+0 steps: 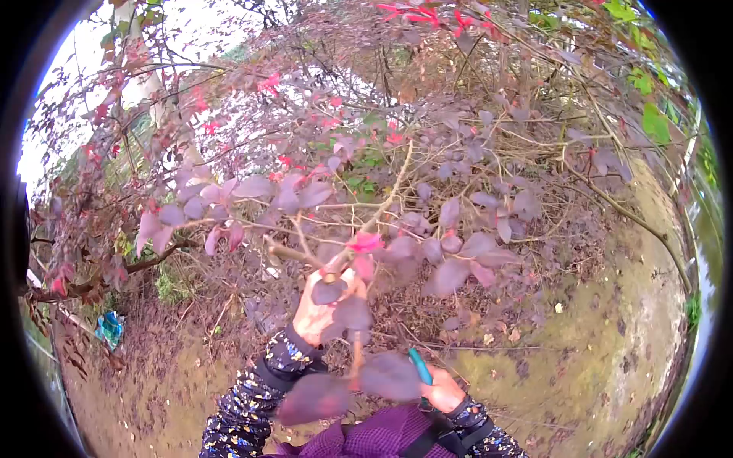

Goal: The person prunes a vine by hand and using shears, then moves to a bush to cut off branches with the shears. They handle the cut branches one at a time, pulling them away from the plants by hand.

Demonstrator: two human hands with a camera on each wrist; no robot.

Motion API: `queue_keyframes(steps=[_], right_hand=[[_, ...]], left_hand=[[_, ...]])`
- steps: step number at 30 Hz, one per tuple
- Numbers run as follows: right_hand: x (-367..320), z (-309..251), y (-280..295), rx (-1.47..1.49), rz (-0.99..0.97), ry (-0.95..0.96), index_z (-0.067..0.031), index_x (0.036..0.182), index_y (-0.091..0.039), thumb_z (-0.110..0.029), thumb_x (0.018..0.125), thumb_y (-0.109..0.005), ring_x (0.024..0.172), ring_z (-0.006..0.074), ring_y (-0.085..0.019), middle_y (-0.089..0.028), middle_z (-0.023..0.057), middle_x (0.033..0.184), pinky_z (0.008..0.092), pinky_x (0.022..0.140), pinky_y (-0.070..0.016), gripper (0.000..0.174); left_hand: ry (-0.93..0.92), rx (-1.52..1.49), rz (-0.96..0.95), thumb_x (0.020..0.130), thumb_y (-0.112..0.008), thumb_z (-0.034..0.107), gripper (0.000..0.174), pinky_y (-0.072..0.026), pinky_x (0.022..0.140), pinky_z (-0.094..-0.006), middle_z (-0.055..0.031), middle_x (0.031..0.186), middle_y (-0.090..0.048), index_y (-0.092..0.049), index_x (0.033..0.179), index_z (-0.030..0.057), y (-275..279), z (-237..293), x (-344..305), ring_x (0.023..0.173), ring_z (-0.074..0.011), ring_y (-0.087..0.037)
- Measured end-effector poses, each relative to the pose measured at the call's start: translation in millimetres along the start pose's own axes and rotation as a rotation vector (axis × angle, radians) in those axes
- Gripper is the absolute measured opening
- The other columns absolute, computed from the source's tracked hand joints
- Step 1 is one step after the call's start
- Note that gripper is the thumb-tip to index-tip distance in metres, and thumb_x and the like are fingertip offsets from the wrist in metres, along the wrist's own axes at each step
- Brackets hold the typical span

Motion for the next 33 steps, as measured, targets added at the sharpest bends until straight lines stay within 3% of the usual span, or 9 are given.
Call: queue_keyframes(steps=[1,6,8,17,25,28,29,30,33], right_hand=[[0,-2,-5,0.218,-0.019,0.022,0.0024,0.104,-0.055,-0.017,0.08,-0.066,0.07,0.0121,-0.058,-0.06,0.0037,0.079,0.0259,0.067,-0.0464,0.033],[7,-34,-7,0.112,-0.005,0.081,0.0023,0.106,-0.05,-0.015,0.077,-0.068,0.067,0.0105,-0.055,-0.057,0.0021,0.078,0.0253,0.063,-0.0446,0.038],[7,-47,-8,-0.023,0.026,0.144,0.0024,0.106,-0.053,-0.02,0.079,-0.066,0.075,0.014,-0.06,-0.061,0.0049,0.084,0.0272,0.068,-0.0475,0.038],[8,-44,-42,-0.008,-0.041,0.103,0.0039,0.112,-0.05,-0.021,0.077,-0.066,0.076,0.014,-0.06,-0.061,0.0056,0.086,0.0277,0.069,-0.0472,0.046],[14,-31,-56,0.004,-0.063,0.086,0.0011,0.102,-0.052,-0.02,0.076,-0.069,0.072,0.0118,-0.055,-0.058,0.0027,0.078,0.0266,0.065,-0.0446,0.038],[10,-22,-49,0.011,-0.035,0.092,-0.0008,0.095,-0.054,-0.023,0.075,-0.071,0.07,0.0107,-0.053,-0.058,0.0017,0.075,0.0264,0.065,-0.043,0.034],[8,-19,-46,-0.005,-0.021,0.097,-0.0014,0.093,-0.054,-0.023,0.075,-0.071,0.069,0.0107,-0.053,-0.058,0.0017,0.075,0.0262,0.065,-0.0429,0.033],[6,-20,-42,-0.022,-0.012,0.103,-0.0019,0.091,-0.054,-0.024,0.076,-0.071,0.069,0.0107,-0.053,-0.058,0.0016,0.075,0.026,0.065,-0.0427,0.031],[0,-20,-35,0.042,0.019,0.087,-0.0027,0.087,-0.054,-0.026,0.076,-0.07,0.068,0.0108,-0.053,-0.057,0.0021,0.073,0.0259,0.064,-0.042,0.031]], left_hand=[[0.069,0.013,0.043,0.093,-0.05,0.017,0.019,-0.041,0.055,-0.0225,0.0015,0.073,-0.056,-0.058,0.103,0.0033,12,0,-9,0.064,-0.0058,-0.049],[0.074,0.075,0.252,0.094,-0.049,0.016,0.016,-0.0292,0.046,-0.0176,0.0065,0.061,-0.046,-0.06,0.091,0.0035,87,15,-53,0.051,-0.0011,-0.036],[0.05,0.172,0.339,0.094,-0.047,0.02,0.02,-0.0275,0.045,-0.0179,0.007,0.055,-0.042,-0.059,0.088,0.0049,111,14,-75,0.048,-0.0014,-0.035],[0.4,0.02,0.368,0.093,-0.05,0.024,0.024,-0.0272,0.046,-0.0178,0.0051,0.054,-0.045,-0.061,0.088,0.0034,132,-81,-198,0.047,-0.0024,-0.036],[0.314,-0.039,0.519,0.094,-0.05,0.025,0.021,-0.0236,0.041,-0.0171,0.0063,0.052,-0.043,-0.059,0.088,0.0067,137,-78,-167,0.044,-0.0012,-0.031],[0.341,0.234,0.28,0.09,-0.056,0.019,0.023,-0.0418,0.055,-0.0225,0.0005,0.061,-0.053,-0.058,0.105,0.0022,113,-91,-143,0.057,-0.0085,-0.05],[0.335,0.444,0.144,0.083,-0.064,0.018,0.036,-0.0471,0.068,-0.0291,-0.0082,0.078,-0.061,-0.055,0.114,0.0023,103,-84,-135,0.072,-0.0184,-0.059],[0.223,0.541,0.114,0.078,-0.068,0.018,0.044,-0.0466,0.077,-0.0335,-0.0156,0.094,-0.06,-0.054,0.116,0.0016,95,-78,-131,0.088,-0.0268,-0.058],[0.003,0.689,0.052,0.078,-0.067,0.017,0.042,-0.0447,0.084,-0.0345,-0.0169,0.104,-0.057,-0.054,0.116,0.0012,87,-60,-111,0.098,-0.0296,-0.056]])
Point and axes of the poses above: each hand's wrist, its own x-axis towards the middle knuckle, its own y-axis out of the back of the hand, z = x × y, the point moved 6 cm from there along x, towards the middle knuckle
